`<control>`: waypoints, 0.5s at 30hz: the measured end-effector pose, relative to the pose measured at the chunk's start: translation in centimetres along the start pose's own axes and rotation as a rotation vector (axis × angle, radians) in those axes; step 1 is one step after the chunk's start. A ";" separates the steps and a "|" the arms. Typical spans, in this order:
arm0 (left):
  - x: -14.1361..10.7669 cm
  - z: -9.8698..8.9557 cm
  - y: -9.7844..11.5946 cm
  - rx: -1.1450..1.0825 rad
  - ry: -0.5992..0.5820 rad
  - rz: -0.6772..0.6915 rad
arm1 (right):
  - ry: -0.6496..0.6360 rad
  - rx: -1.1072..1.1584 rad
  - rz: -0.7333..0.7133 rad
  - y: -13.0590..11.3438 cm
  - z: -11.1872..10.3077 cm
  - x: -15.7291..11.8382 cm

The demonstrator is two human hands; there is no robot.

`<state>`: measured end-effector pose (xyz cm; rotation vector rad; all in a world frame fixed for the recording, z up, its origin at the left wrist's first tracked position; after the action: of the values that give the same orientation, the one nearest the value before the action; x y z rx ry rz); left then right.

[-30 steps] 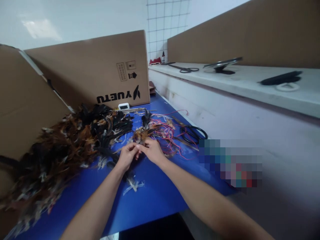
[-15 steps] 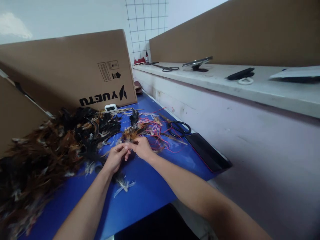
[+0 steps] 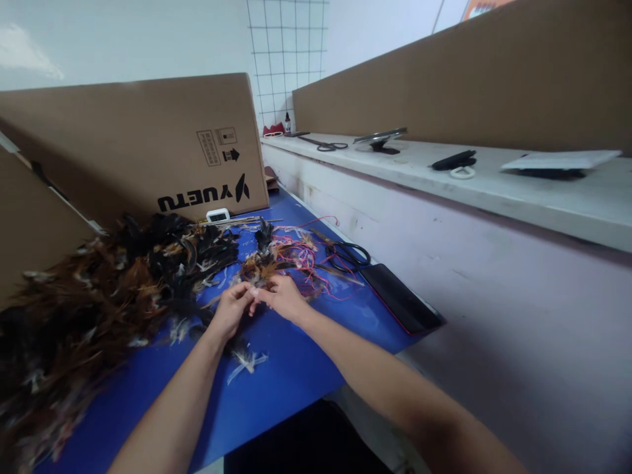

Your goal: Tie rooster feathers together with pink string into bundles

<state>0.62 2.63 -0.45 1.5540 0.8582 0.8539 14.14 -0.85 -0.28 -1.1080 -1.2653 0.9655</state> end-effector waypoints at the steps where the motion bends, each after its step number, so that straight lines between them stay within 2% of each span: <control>1: 0.0 0.0 0.0 0.002 0.003 0.004 | 0.000 -0.016 -0.010 -0.2 0.0 0.3; 5: 0.1 0.0 0.0 -0.005 0.016 0.006 | -0.017 -0.044 -0.043 -1.0 -0.1 1.6; 11: 0.2 -0.3 -0.1 -0.162 0.053 -0.031 | -0.050 -0.018 -0.073 -1.0 0.3 3.0; 15: 0.0 -0.2 0.0 -0.175 0.005 -0.070 | -0.066 0.048 -0.064 -0.7 0.4 2.8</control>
<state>0.39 2.71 -0.42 1.3625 0.8142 0.8594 13.96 1.76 1.03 -0.9995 -1.3163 0.9858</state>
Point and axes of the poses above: each hand's wrist, its own x-axis towards the middle knuckle, its own z-axis out of the palm, y = z × x, the point moved 2 cm from there along x, towards the middle knuckle, and after that the axes turned 11 degrees about x, right-handed, at the moved point
